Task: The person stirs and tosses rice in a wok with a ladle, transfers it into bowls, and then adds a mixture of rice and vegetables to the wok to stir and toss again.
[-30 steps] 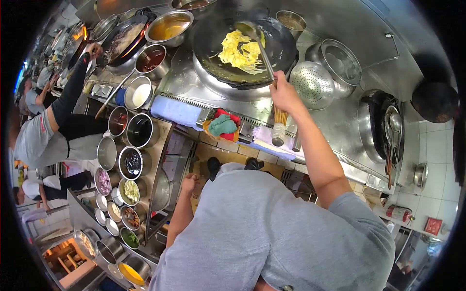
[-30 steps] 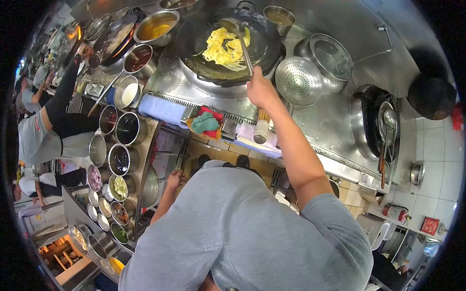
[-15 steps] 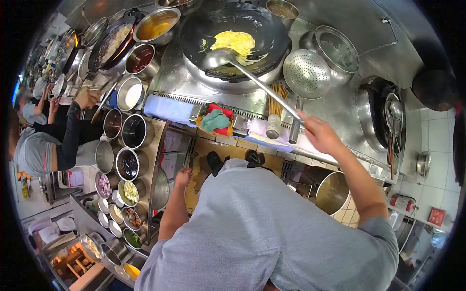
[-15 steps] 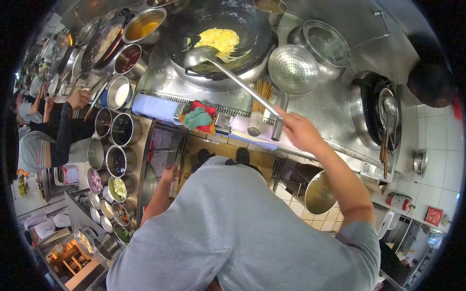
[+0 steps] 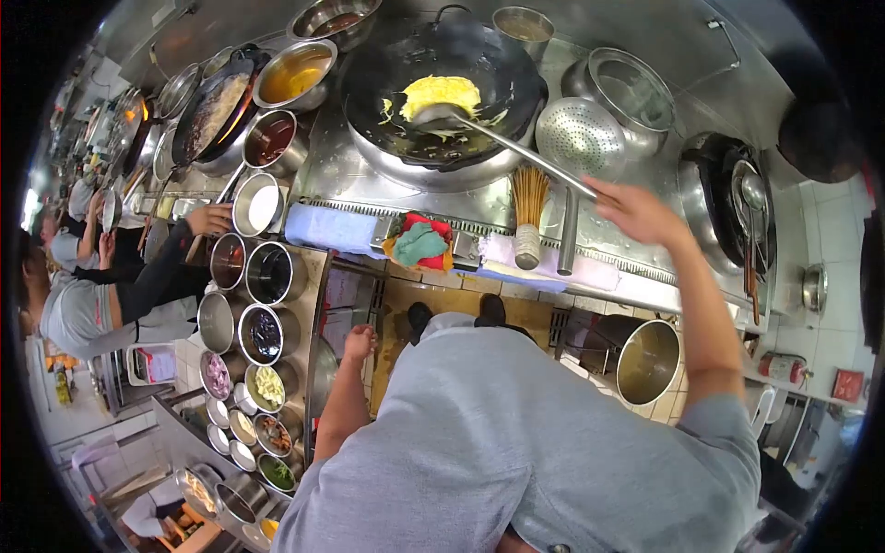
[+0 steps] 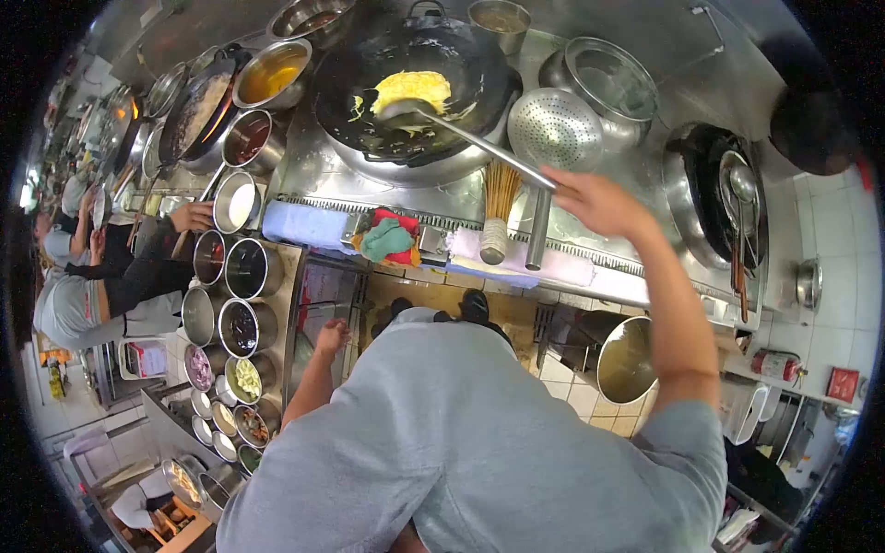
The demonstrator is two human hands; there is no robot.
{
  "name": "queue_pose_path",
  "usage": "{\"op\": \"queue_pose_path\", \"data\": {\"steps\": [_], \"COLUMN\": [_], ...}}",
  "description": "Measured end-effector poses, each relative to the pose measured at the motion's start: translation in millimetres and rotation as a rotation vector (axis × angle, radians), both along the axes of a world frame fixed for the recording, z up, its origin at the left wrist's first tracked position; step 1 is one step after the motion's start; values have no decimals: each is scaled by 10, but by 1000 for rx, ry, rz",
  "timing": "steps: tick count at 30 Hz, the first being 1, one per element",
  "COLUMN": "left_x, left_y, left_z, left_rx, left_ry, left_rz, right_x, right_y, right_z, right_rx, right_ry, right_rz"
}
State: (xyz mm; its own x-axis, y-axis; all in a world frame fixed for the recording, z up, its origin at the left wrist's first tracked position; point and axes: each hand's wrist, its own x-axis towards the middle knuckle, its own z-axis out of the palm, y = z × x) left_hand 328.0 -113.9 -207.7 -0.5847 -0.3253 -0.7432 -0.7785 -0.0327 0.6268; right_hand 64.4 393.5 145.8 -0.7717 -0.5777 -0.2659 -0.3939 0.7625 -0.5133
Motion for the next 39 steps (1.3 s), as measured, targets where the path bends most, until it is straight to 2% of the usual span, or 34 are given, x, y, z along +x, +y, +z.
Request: {"op": "queue_pose_path", "data": {"steps": [2,5,6,7,9,10,12,14,15,16,17,18,19,20,22,23,24,25,26,27,28,30,32,33,35,36,37,39], "left_x": [19,9,25,23,-22,-20,111,270,309,389,551,673,790,816,602,435,329,223,53,-127,-356,-943,-1461,-1720,-2269,-2528,-2736,-3012], "left_y": [84,126,132,114,65,117,126,81,110,63,-32,-69,-105,-76,-21,10,78,169,261,308,334,506,685,811,926,978,1009,1083], "left_z": [35,35,1,-34,-33,12,-38,-245,-163,-381,-757,-850,-928,-864,-672,-473,-173,40,217,400,644,1170,1540,1790,2153,2253,2294,2268], "left_rx": [-8,32,41,28,12,31,53,110,96,103,-48,-126,-216,-305,-490,-465,-430,-431,-217,12,25,-37,-299,-431,-874,-904,-808,-1011], "left_ry": [-136,-169,-169,-118,-56,-15,18,-45,-117,-116,24,91,172,95,-42,-41,-46,-30,153,321,332,504,721,947,1238,1380,1337,1247], "left_rz": [-15,-78,-73,-63,-46,49,137,114,33,27,-337,-524,-696,-698,-704,-647,-604,-639,-456,-277,-329,-574,-617,-580,-629,-591,-672,-793], "right_x": [-202,-315,-238,-121,329,461,671,362,165,-34,-141,-110,-39,42,613,763,800,871,915,772,530,174,-48,9,160,355,600,899], "right_y": [-433,-858,-926,-1024,-1010,-999,-952,-1046,-1138,-1282,-1394,-1431,-1494,-1569,-1472,-1395,-1382,-1349,-1306,-1329,-1398,-1606,-1804,-1816,-1885,-1873,-1813,-1607], "right_z": [-341,-839,-1005,-992,-699,-551,-383,-514,-641,-830,-979,-1021,-1044,-1048,-576,-483,-400,-329,-276,-312,-414,-696,-1016,-1048,-1103,-959,-736,-594], "right_rx": [-168,-195,-96,-2,180,180,-93,-185,-235,-211,-186,-184,-57,63,192,249,248,79,-90,-129,-171,-235,-243,-248,163,168,173,15], "right_ry": [-283,-268,3,274,149,160,12,19,10,69,126,128,122,121,83,77,86,31,-11,-64,-119,-41,106,103,137,132,127,143], "right_rz": [-266,-389,-377,-356,-391,-382,-315,-282,-281,-321,-353,-349,-433,-519,-476,-442,-469,-415,-367,-393,-419,-493,-574,-585,-645,-629,-608,-564]}}
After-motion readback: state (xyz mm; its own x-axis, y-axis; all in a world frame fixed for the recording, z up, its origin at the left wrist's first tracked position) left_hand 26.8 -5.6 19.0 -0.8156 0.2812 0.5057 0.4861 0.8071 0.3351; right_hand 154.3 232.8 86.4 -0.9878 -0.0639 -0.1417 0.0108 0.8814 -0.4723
